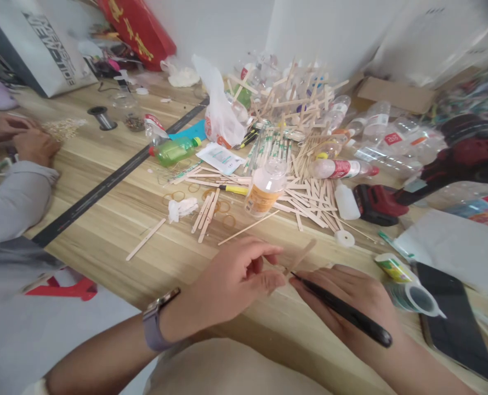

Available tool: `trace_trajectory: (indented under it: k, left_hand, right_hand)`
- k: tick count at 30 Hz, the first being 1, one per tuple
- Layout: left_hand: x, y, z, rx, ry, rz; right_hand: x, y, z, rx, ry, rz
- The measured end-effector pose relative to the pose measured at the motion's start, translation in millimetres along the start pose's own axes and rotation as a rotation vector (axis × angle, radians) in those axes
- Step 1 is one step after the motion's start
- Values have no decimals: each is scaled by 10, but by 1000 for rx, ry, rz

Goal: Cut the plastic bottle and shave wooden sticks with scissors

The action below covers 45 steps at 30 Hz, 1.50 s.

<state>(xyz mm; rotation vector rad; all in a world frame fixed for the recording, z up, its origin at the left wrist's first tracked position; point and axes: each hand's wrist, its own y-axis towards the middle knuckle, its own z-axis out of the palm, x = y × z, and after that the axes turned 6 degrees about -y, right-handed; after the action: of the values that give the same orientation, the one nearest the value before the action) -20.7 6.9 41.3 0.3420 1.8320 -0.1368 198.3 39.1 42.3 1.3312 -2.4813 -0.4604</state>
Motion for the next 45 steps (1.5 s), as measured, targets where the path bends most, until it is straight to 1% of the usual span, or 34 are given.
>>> trace_trajectory:
  k: [1, 3, 6, 9, 12, 14, 15, 17, 18, 21, 23, 24, 25, 27, 30, 32, 34, 38, 39, 41, 43, 44, 45]
  left_hand:
    - [-11, 27, -18, 44, -58, -30]
    - [-29, 64, -25, 118, -81, -24]
    - [-49, 68, 1, 122, -27, 51]
    - [-48, 36, 17, 128, -54, 91]
    - [-38, 8, 2, 159, -58, 87]
    - [-40, -2, -16, 163, -35, 104]
    - [-44, -5, -24, 159, -25, 122]
    - [-53, -5, -36, 144, -19, 177]
    - [-54, -3, -39, 130, -14, 217]
    - [-35, 8, -34, 79, 71, 388]
    - [-9, 15, -20, 37, 146, 477]
    - [5, 18, -11, 18, 155, 485]
    - [16, 20, -2, 4, 138, 458]
    - [32, 25, 18, 6, 59, 328]
    - [39, 33, 40, 51, -95, 82]
    - [40, 36, 47, 59, -204, -38]
    - [38, 35, 46, 61, -292, -125]
    - [21, 28, 28, 92, -383, -226]
    - [18, 30, 25, 99, -410, -257]
    - [21, 38, 26, 109, -491, -341]
    - [40, 47, 39, 123, -587, -421]
    - [53, 48, 48, 131, -621, -447]
    - [65, 46, 58, 142, -638, -458]
  right_hand:
    - [4, 6, -24, 27, -14, -20]
    - [34, 34, -60, 35, -12, -35]
    - [100, 85, -82, 12, 104, -3]
    - [147, 126, -85, -34, 232, 52]
    - [171, 147, -97, 13, 343, 112]
    - [182, 147, -113, 85, 452, 197]
    - [186, 143, -119, 141, 531, 261]
    - [187, 126, -124, 300, 741, 431]
    - [183, 114, -119, 399, 852, 522]
    - [157, 78, -83, 664, 1140, 774]
    - [141, 67, -54, 746, 1275, 891]
    - [137, 69, -43, 751, 1310, 917]
    - [137, 78, -38, 730, 1304, 914]
    - [145, 110, -42, 654, 1176, 838]
    - [162, 171, -67, 539, 921, 680]
    - [163, 197, -79, 469, 793, 597]
    - [156, 201, -80, 412, 712, 527]
    - [122, 158, -64, 381, 666, 379]
    - [112, 146, -59, 354, 613, 322]
    - [91, 130, -53, 259, 389, 161]
    - [72, 129, -50, 164, 81, -34]
    - [65, 132, -48, 132, -50, -117]
    - [59, 134, -44, 117, -134, -177]
